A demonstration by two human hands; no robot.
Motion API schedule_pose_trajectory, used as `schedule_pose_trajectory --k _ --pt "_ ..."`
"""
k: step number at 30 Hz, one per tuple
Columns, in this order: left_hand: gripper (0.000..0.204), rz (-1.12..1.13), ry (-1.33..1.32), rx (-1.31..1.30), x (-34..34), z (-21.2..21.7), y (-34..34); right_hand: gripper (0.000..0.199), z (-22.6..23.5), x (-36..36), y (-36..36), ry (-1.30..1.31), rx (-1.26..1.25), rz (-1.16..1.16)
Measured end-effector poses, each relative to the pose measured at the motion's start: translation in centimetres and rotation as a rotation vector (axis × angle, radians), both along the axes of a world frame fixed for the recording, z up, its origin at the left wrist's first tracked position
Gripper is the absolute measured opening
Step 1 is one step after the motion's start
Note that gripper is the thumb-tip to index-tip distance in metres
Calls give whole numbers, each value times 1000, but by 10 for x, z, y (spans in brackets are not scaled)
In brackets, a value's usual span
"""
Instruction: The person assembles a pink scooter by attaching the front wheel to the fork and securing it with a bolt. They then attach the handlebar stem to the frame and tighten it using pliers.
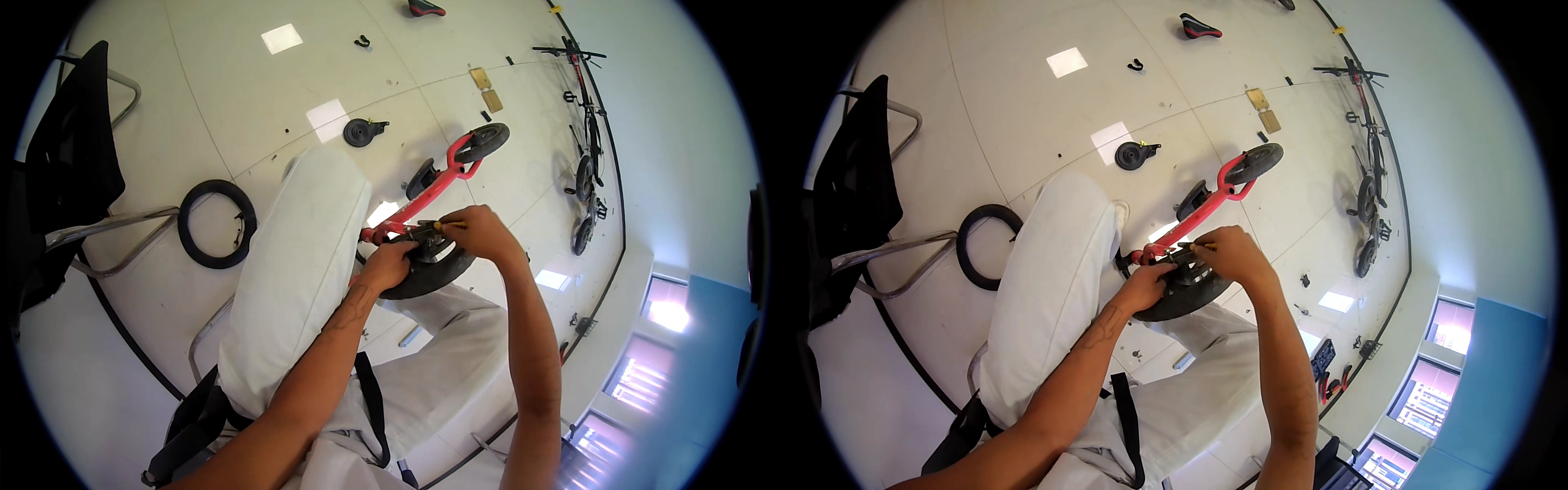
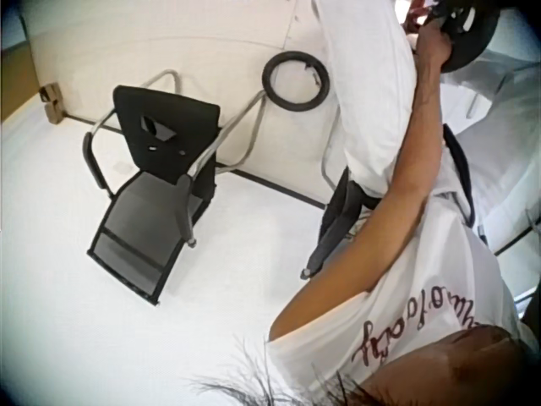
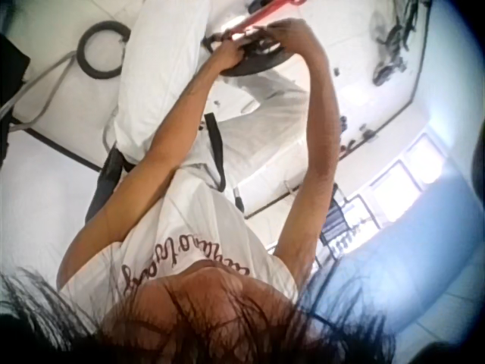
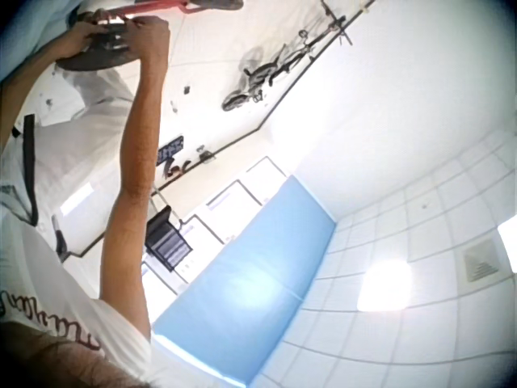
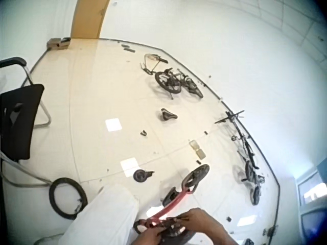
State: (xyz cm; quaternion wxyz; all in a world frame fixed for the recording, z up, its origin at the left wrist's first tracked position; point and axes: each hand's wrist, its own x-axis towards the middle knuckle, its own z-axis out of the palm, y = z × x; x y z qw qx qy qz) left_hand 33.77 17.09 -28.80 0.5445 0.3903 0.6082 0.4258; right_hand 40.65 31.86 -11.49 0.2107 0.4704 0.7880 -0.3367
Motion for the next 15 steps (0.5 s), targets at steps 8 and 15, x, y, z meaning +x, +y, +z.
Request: schedule_pose_trajectory --k 8,15 --pt "42 -18 3 -6 -2 -3 3 17 4 -4 -13 -124 123 322" --pt "41 -29 0 -34 0 -7 2 13 -8 2 -17 -91 89 386"
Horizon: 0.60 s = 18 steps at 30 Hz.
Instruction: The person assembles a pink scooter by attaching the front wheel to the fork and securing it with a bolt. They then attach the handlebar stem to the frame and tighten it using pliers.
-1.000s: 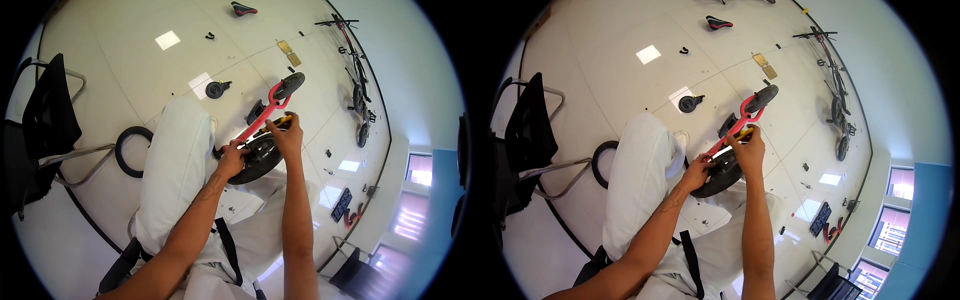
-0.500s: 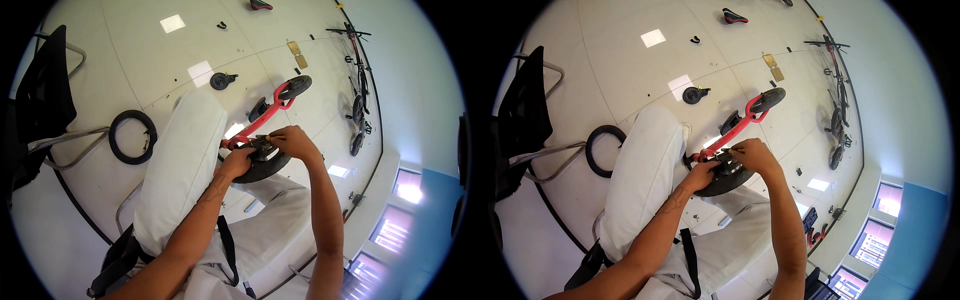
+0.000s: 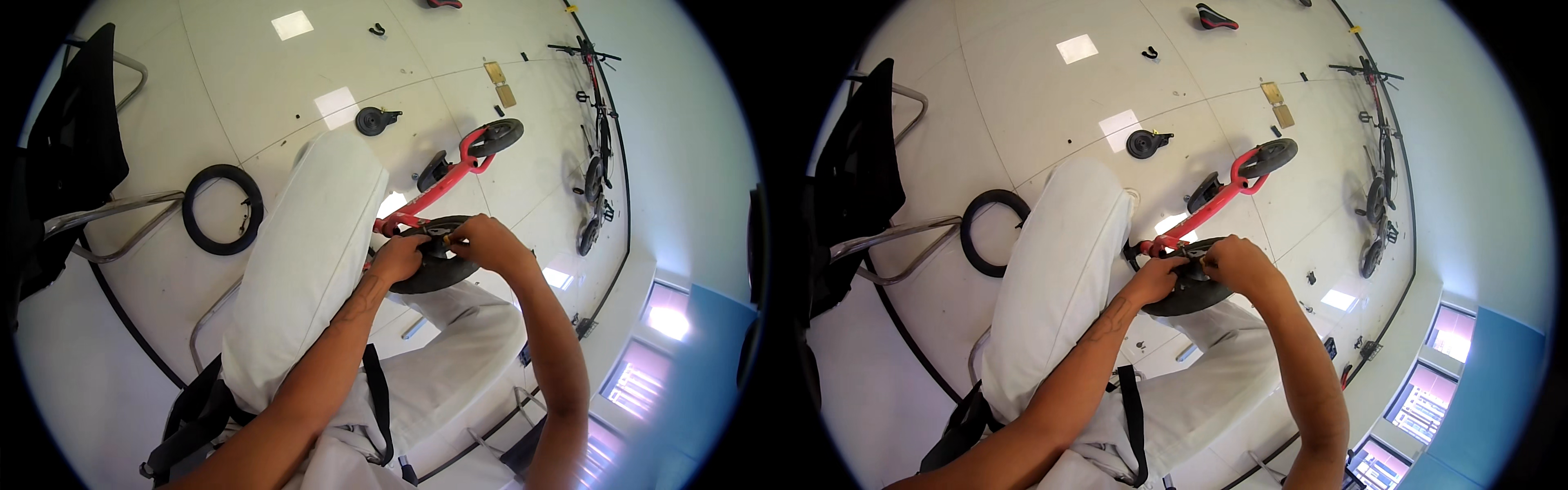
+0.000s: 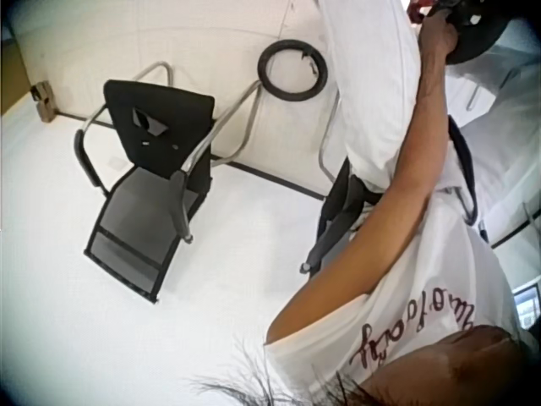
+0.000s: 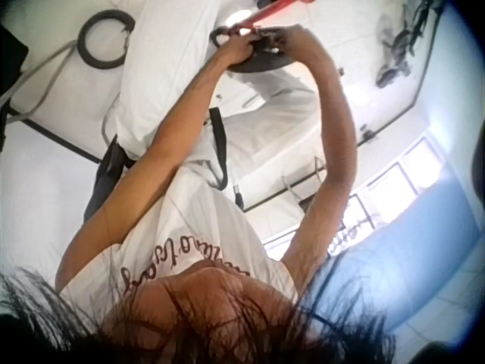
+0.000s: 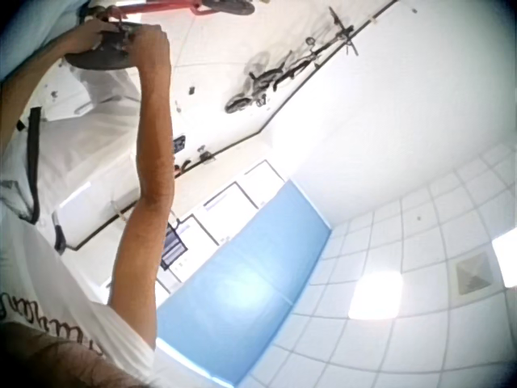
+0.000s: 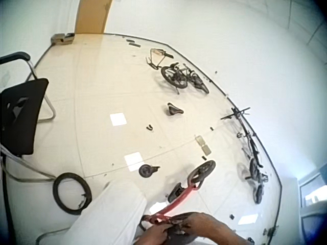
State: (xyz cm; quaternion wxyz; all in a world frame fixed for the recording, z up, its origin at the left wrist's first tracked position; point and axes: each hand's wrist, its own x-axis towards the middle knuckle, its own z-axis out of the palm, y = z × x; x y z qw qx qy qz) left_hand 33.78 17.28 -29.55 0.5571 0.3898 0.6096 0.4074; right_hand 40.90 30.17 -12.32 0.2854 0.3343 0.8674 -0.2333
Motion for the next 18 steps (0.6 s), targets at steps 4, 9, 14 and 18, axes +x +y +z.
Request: schedule_pose_trajectory --k 4,9,14,18 --pt "41 -17 -5 -55 -5 3 3 12 21 -16 6 192 174 -60" --pt "41 0 5 -9 -2 3 1 12 7 0 6 109 107 115" --pt "40 -15 58 -10 2 -2 0 13 9 4 4 -8 71 139" --pt "39 19 100 -38 8 -13 3 12 19 -4 7 181 201 83"
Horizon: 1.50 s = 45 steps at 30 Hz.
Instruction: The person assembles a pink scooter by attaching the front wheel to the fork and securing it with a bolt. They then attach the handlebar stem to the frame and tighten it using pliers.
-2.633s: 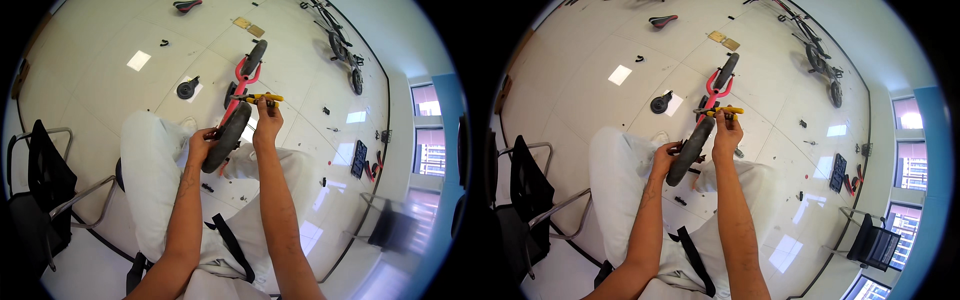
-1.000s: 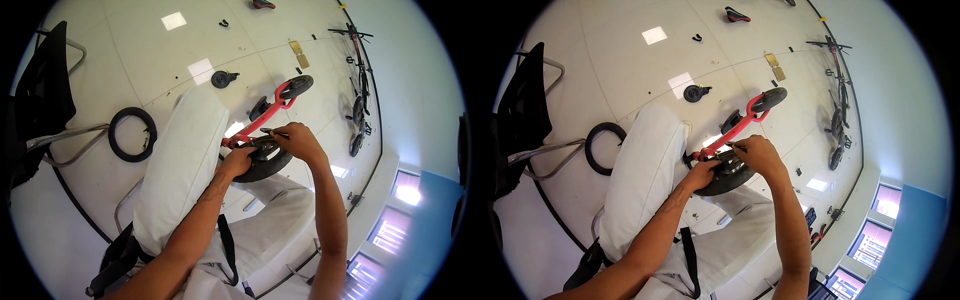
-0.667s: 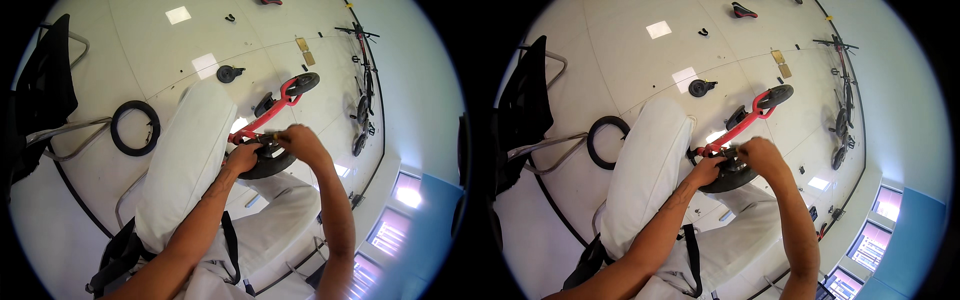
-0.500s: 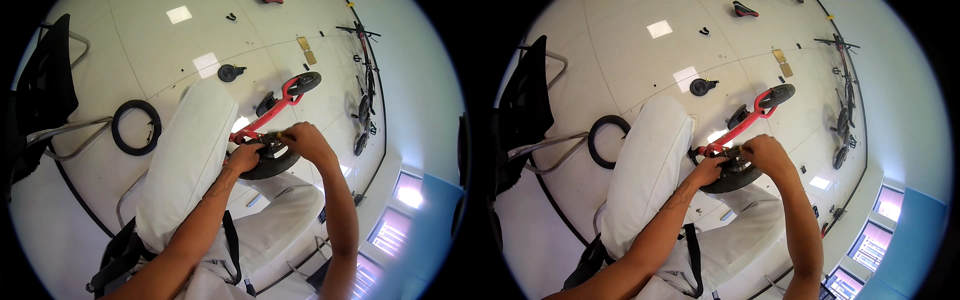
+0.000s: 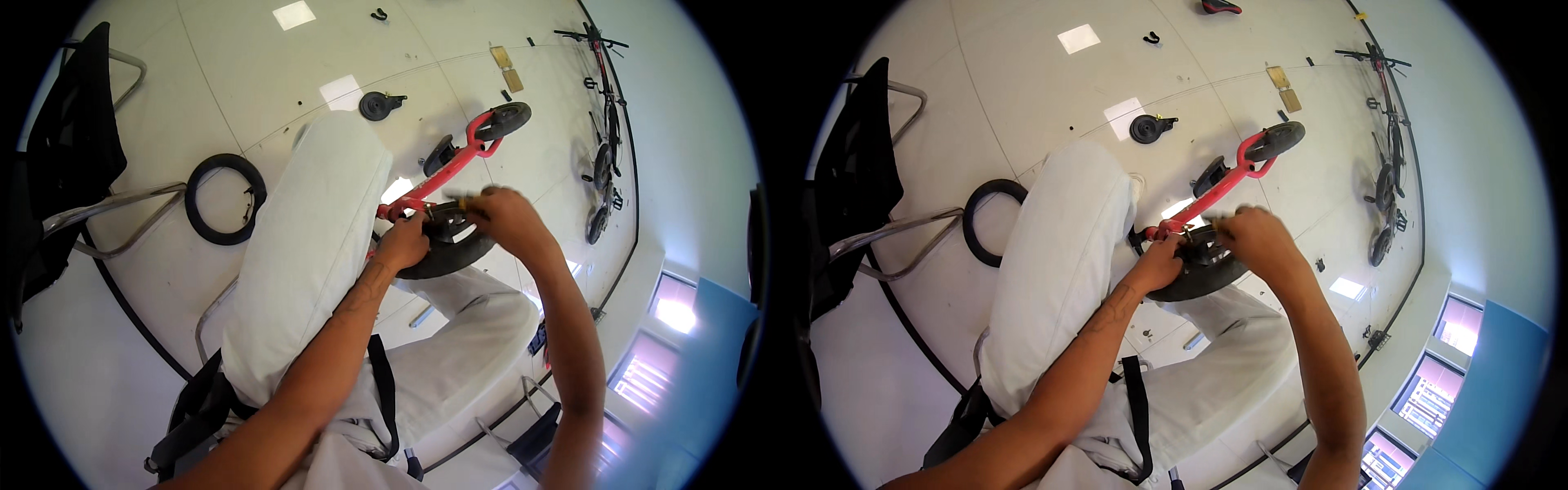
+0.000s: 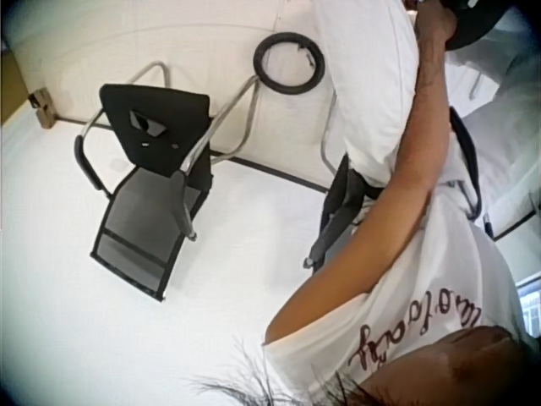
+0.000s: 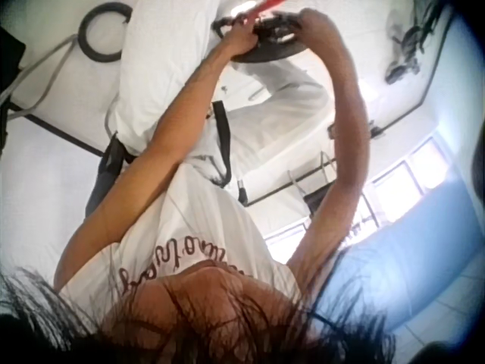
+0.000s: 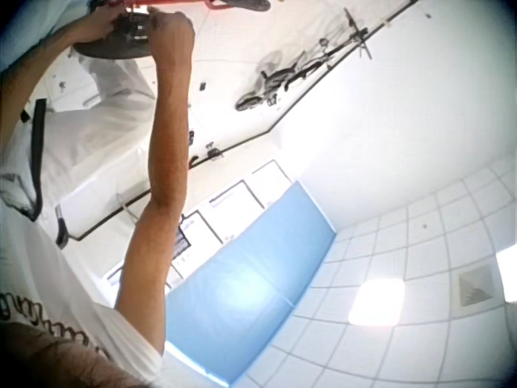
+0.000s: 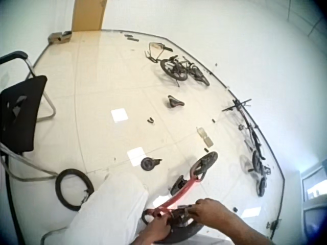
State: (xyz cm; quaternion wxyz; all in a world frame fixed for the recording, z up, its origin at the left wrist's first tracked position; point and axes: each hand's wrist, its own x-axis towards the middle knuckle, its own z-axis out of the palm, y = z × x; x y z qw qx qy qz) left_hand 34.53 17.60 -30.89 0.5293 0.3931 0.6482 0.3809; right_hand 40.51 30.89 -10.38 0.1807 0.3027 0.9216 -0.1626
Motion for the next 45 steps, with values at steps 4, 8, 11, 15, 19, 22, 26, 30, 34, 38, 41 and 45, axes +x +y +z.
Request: schedule_pose_trajectory --k 4,8,11,15,19,22,26,30,34,38,41,45 --pt "39 15 -31 -20 2 -6 0 13 -7 7 14 -46 -116 -16" --pt "42 -70 7 -48 -8 11 2 23 4 -5 27 110 -4 -259" --pt "43 -78 45 -60 -6 18 -4 34 -4 -1 31 264 -310 -754" --pt "39 -46 51 -73 -7 20 -1 40 -17 1 27 465 -481 -1057" --pt "39 -24 -127 -104 -12 26 0 29 -27 4 20 254 -371 -800" --pt "43 54 -202 -107 -17 55 -1 26 -45 13 16 228 -251 -597" --pt "63 -5 -35 173 -14 77 -9 28 -37 6 12 194 -242 -585" --pt "68 73 281 269 -5 78 -19 25 -38 4 11 174 -191 -543" --pt "58 -53 -92 159 -14 83 -14 26 -37 5 13 202 -204 -460" --pt "51 -25 -100 126 -17 98 -12 25 -35 7 10 189 -196 -418" --pt "48 2 -61 142 -15 99 -12 25 -25 2 10 187 -179 -436" --pt "42 34 -12 110 -7 105 -10 24 -21 2 7 232 -148 -461"
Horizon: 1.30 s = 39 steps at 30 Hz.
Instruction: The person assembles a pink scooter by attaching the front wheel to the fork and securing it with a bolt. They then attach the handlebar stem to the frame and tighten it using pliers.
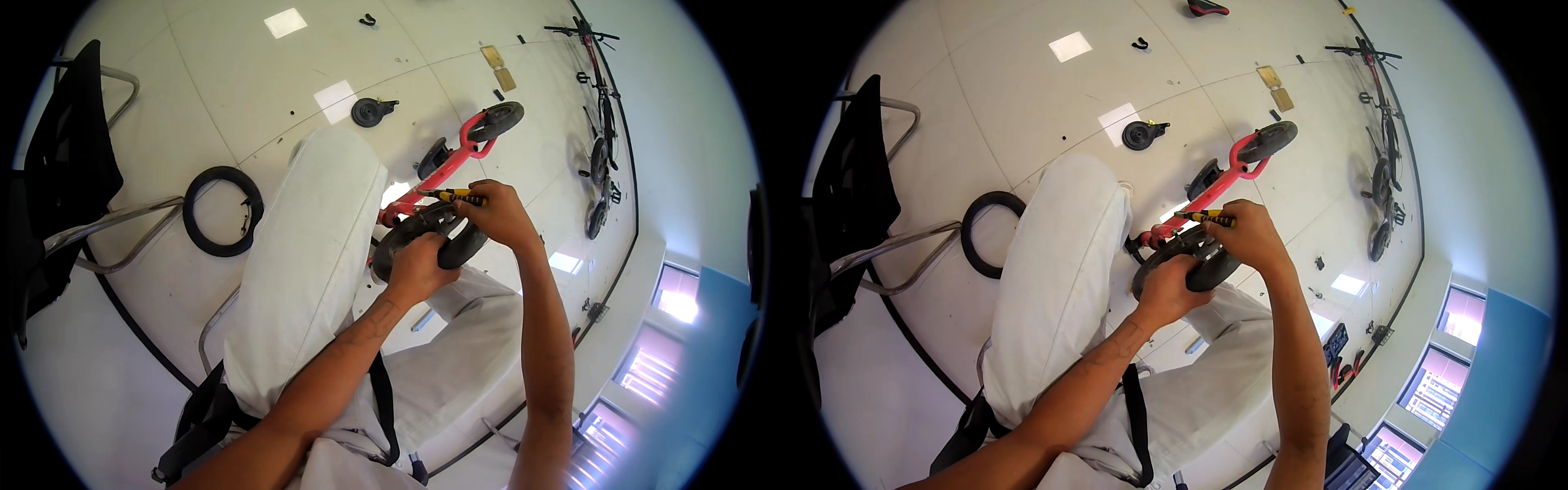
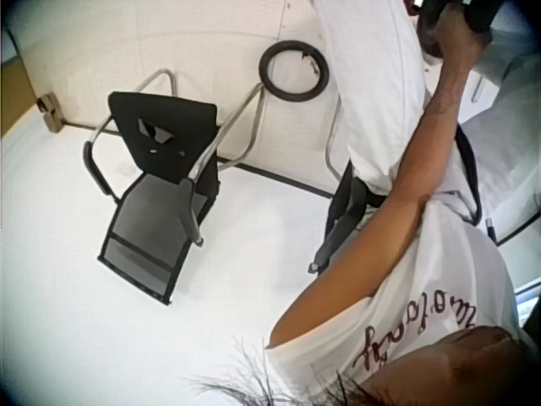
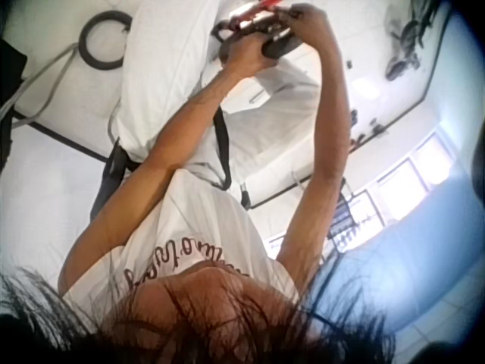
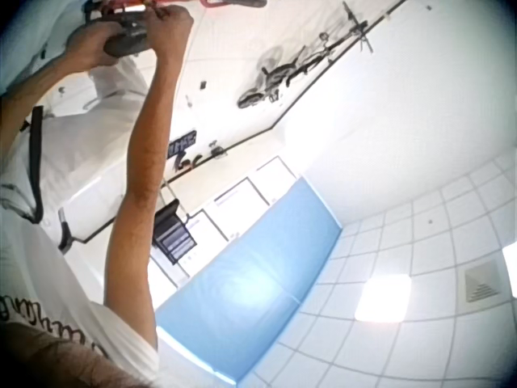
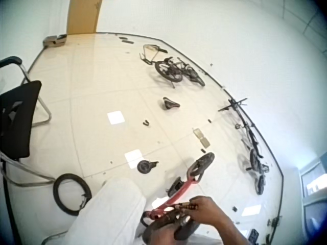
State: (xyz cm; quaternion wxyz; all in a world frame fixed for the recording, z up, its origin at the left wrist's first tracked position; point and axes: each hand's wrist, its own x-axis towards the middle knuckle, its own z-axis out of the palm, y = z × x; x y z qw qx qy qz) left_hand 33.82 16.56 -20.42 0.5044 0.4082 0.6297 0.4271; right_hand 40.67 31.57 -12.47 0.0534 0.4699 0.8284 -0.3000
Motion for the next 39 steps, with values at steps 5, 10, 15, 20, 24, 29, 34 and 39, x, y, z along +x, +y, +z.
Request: schedule_pose_trajectory --k 5,10,15,20,24,29,34,39 --pt "37 117 126 133 16 -2 0 24 3 3 -3 -16 42 81" --pt "43 162 260 192 23 3 -3 27 8 9 -5 -65 101 95" --pt "48 241 307 286 23 -2 -1 27 4 21 -10 -1 101 -31" --pt "44 201 254 261 18 -2 0 26 5 25 -11 -4 55 15" --pt "34 524 -420 -50 9 -20 15 26 9 17 -10 -20 44 126" --pt "30 549 205 238 -11 -19 24 25 11 4 -19 45 18 113" --pt "28 269 71 260 -30 -19 35 20 20 -6 -14 2 -48 165" --pt "24 555 -234 111 -37 -35 42 14 6 -6 1 100 30 163"
